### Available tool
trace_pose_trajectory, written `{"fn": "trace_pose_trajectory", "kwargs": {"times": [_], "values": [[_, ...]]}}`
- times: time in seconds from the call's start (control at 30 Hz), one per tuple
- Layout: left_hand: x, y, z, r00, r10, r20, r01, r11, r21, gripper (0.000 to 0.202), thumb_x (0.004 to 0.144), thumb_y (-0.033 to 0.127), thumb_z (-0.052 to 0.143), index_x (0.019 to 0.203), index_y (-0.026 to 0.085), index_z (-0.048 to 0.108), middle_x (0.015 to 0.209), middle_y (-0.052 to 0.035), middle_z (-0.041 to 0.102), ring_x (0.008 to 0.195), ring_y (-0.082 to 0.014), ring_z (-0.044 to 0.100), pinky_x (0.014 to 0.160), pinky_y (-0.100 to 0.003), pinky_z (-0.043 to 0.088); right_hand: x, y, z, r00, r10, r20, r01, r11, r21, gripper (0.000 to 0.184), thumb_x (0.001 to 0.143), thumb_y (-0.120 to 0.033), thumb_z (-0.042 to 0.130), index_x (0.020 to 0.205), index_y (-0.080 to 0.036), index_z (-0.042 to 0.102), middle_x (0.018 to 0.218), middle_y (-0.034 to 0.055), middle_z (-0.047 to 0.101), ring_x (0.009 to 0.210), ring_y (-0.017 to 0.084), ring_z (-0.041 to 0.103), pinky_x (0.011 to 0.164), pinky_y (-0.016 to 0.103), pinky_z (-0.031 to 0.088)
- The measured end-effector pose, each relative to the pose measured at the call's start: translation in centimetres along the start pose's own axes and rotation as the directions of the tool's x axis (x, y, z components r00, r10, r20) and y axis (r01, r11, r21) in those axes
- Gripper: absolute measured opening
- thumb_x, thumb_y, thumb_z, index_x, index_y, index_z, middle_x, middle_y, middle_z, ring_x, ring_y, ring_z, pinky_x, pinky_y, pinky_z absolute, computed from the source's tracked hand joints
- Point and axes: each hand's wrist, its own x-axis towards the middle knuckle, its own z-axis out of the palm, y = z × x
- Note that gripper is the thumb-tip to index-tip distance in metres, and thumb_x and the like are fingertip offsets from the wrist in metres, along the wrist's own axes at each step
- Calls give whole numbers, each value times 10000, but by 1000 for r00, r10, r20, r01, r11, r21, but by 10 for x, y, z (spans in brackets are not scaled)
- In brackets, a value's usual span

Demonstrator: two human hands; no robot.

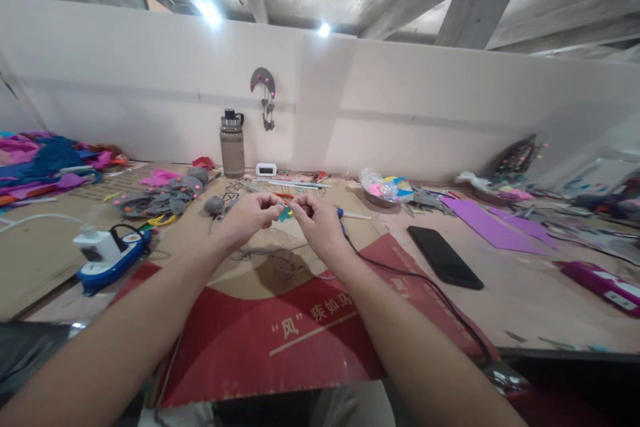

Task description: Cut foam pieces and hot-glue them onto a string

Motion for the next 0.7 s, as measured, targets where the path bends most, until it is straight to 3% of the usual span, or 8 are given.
{"fn": "trace_pose_trajectory", "kwargs": {"times": [0.2, 0.37, 0.7], "values": [[-1, 1, -1, 1000, 15, 5, -15, 997, 73, 184, 681, 343, 598, 699, 161, 621, 531, 28, 476, 443, -74, 363, 461, -213, 301, 0, 1, 0, 999, 8, 39, -8, 1000, -7, 187, 798, -339, 471, 699, -187, 515, 578, -37, 448, 508, 97, 349, 486, 232, 271], [-1, 0, -1, 998, 50, -38, -42, 979, 201, 199, 675, 351, 581, 687, 156, 615, 559, 25, 506, 472, -82, 392, 478, -215, 308, 0, 7, 4, 998, -51, 23, 53, 992, -115, 144, 796, -295, 465, 724, -189, 530, 633, -23, 502, 560, 104, 407, 552, 232, 319], [-4, 6, 7, 987, 111, -117, -42, 877, 479, 178, 648, 279, 523, 686, 139, 626, 597, 5, 578, 560, -118, 466, 540, -232, 330, -2, 12, 13, 999, -30, -18, 24, 966, -258, 100, 775, -245, 488, 737, -178, 552, 664, -6, 545, 592, 114, 453, 585, 237, 338]]}}
